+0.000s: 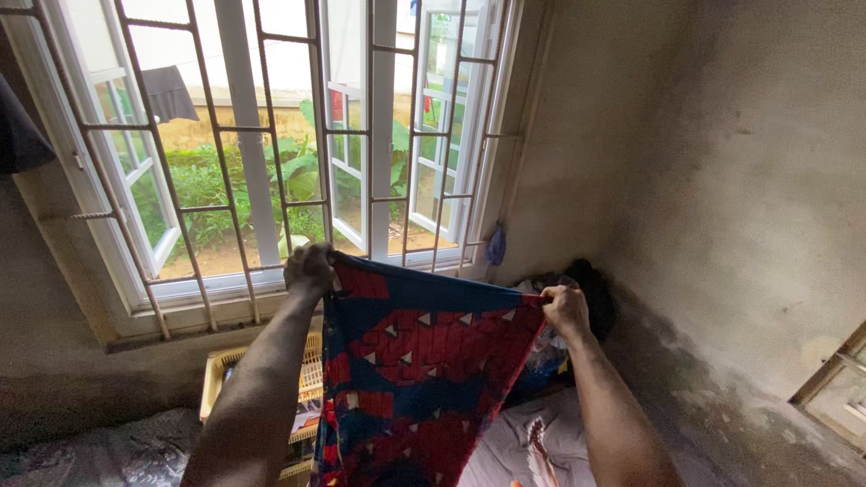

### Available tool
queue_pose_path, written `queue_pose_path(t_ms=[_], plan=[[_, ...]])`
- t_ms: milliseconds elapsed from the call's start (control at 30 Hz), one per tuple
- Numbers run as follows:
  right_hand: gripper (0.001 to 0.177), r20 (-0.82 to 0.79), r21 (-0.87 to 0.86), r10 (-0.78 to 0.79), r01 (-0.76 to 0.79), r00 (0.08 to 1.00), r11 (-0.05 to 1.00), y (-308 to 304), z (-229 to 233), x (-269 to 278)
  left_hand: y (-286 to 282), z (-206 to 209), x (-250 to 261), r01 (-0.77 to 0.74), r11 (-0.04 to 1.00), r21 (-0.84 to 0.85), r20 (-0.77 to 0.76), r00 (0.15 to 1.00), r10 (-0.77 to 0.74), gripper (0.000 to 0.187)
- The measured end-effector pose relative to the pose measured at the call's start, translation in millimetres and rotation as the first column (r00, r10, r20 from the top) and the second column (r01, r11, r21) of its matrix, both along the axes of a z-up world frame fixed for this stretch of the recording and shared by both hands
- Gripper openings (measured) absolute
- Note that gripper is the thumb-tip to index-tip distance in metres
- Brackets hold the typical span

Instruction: The person picks up several garments from a bed and folds them by hand, including a grey shirt, a white t-shirt, and a pair of patterned shorts, placing each folded item on a blue laundry basket.

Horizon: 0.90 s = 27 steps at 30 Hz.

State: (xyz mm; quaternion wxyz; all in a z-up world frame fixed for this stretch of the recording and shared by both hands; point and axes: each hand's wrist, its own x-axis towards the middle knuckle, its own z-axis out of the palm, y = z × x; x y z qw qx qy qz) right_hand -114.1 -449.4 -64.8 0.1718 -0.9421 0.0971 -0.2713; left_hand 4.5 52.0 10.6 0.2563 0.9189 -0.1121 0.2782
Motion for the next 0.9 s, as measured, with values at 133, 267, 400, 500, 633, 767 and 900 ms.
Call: queue_pose_path(t_ms=[133, 267, 400, 500, 633, 767, 900], plan=[[0.024, 0.265, 0.035, -0.005, -0.004, 0.964, 0.999, 7.7, 48.4, -6.9, -0.4, -13.4, 30.4, -0.027, 0.905, -0.425, -0.058, 0.998, 0.002, 0.02], [0.023, 0.332, 0.609, 0.159, -0.341, 0.93, 0.717, -10.1, 52.3, -2.5, -5.2, -29.9, 67.2, 0.104, 0.766, -0.635, -0.004, 0.99, -0.138, 0.019], [0.016, 0.642, 0.743, 0.049, -0.636, 0.765, 0.21, -17.7, 44.8, 0.4, -9.1, -43.0, 68.2, 0.379, 0.265, -0.887, 0.115, 0.736, -0.667, 0.021], [0.032, 0.133, 0.498, -0.217, 0.124, 0.967, 0.858, -13.0, 11.4, -5.0, -21.1, -75.4, 57.4, 0.102, 0.757, -0.645, -0.283, 0.888, -0.361, 0.021], [0.046, -0.015, 0.396, -0.44, 0.409, 0.898, 0.822, 4.8, -50.3, -5.2, -46.6, -141.8, 53.1, -0.218, 0.896, -0.387, -0.415, 0.909, 0.042, 0.033], [0.032, -0.017, 0.716, -0.295, 0.218, 0.955, 0.663, 27.5, -88.1, -1.4, -95.6, -196.8, 35.6, -0.341, 0.663, -0.666, -0.549, 0.826, -0.126, 0.029], [0.015, 0.076, 0.985, 0.285, -0.116, 0.955, 0.127, 55.6, -86.1, -11.7, -143.8, -217.7, 9.0, -0.209, 0.578, -0.789, -0.469, 0.812, -0.348, 0.025]])
